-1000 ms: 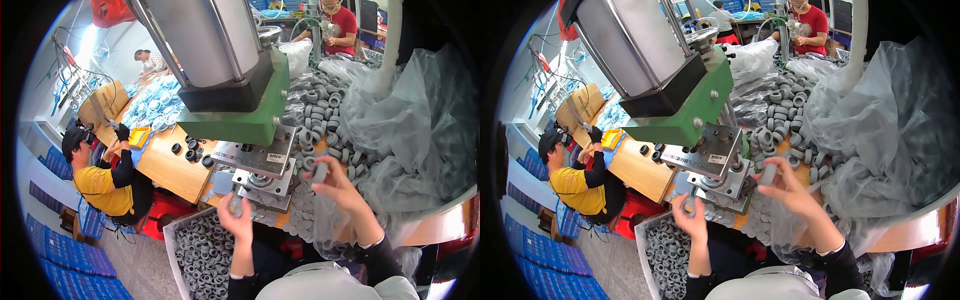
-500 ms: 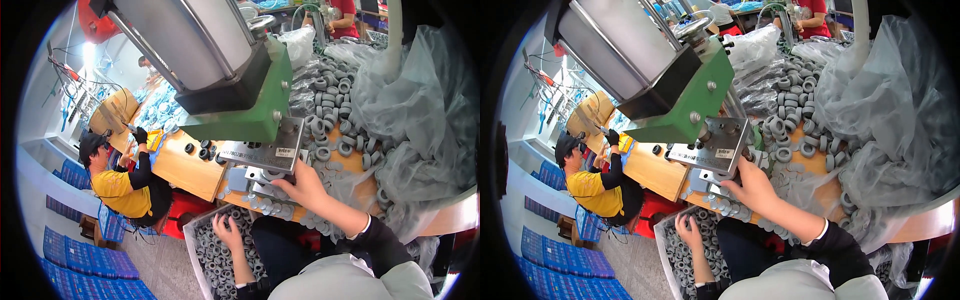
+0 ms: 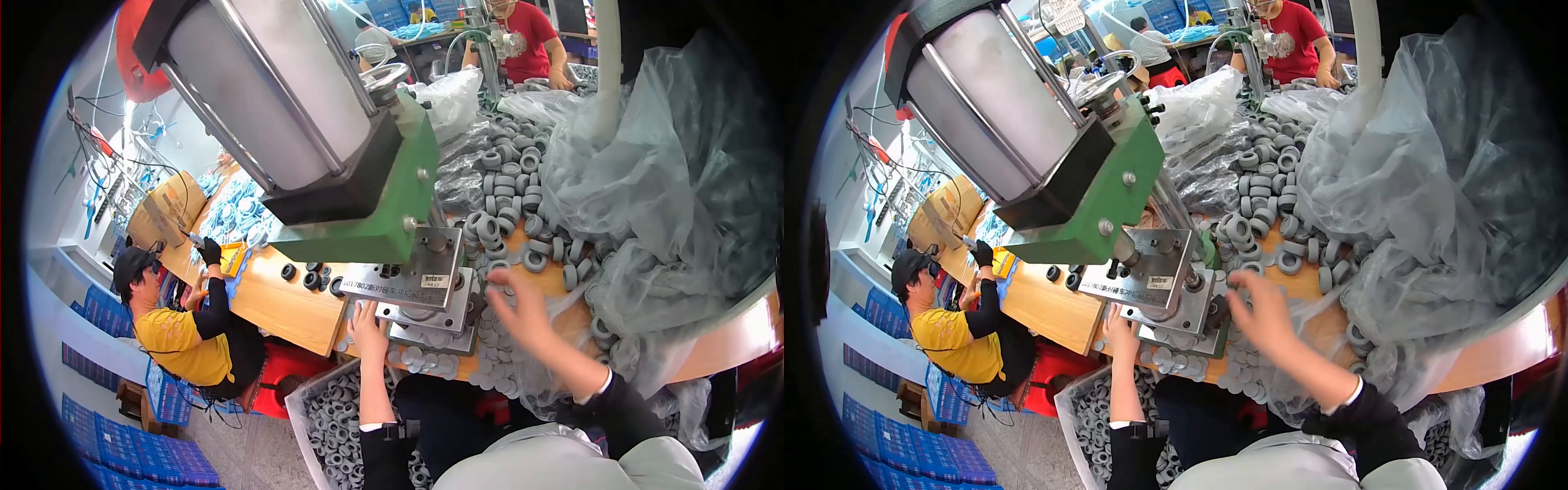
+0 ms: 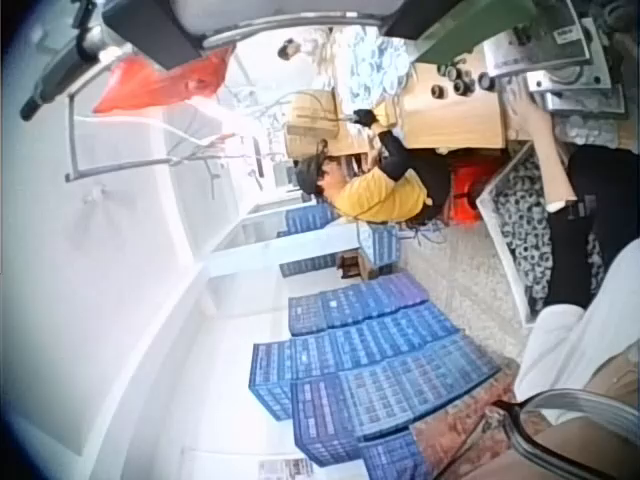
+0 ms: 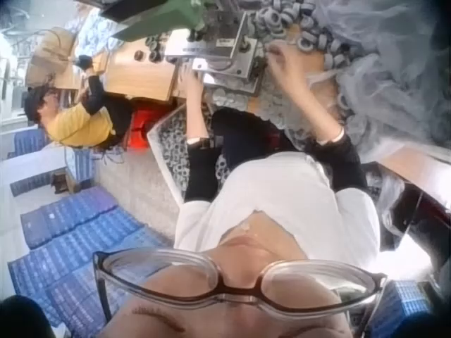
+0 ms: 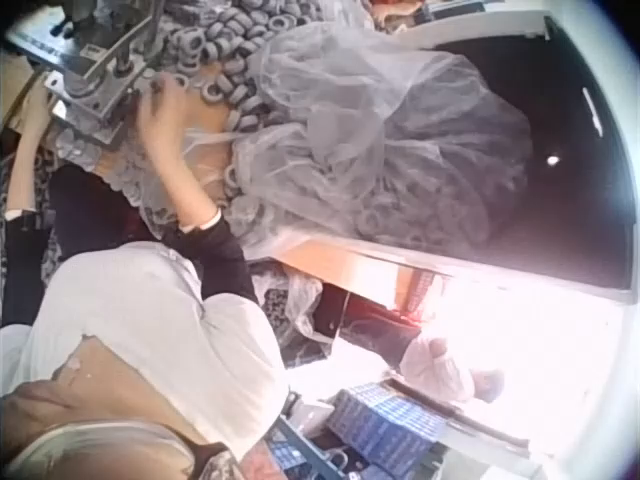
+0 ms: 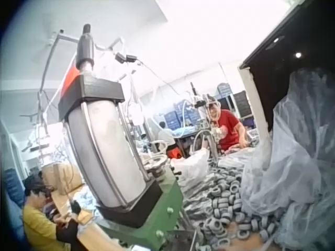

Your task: Processing and pressing rubber rings using a pneumatic machine.

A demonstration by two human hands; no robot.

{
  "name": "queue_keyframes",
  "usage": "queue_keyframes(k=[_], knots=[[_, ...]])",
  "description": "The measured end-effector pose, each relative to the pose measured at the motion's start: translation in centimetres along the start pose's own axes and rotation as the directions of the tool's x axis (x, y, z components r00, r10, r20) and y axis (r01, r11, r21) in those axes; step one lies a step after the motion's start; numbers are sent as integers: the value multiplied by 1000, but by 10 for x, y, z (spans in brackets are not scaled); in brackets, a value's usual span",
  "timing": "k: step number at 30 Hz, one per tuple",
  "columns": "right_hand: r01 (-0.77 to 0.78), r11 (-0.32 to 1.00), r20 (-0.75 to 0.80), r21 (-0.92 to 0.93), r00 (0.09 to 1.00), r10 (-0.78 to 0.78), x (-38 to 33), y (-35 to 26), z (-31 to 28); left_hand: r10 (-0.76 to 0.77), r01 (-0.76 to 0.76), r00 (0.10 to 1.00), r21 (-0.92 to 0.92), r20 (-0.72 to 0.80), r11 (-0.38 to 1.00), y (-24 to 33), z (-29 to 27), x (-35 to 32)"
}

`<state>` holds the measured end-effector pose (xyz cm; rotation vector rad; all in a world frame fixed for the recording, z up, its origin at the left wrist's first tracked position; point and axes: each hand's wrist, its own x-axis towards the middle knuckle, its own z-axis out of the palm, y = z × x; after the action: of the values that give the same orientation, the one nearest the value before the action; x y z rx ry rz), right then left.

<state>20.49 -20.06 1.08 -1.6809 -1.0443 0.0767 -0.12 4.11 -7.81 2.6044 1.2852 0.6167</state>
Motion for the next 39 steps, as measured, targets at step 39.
queue_keyframes(k=[39], knots=[[117, 968, 163, 224, 974, -155, 2, -64, 21, -787, 798, 540, -116, -298, 592, -133, 32, -263]])
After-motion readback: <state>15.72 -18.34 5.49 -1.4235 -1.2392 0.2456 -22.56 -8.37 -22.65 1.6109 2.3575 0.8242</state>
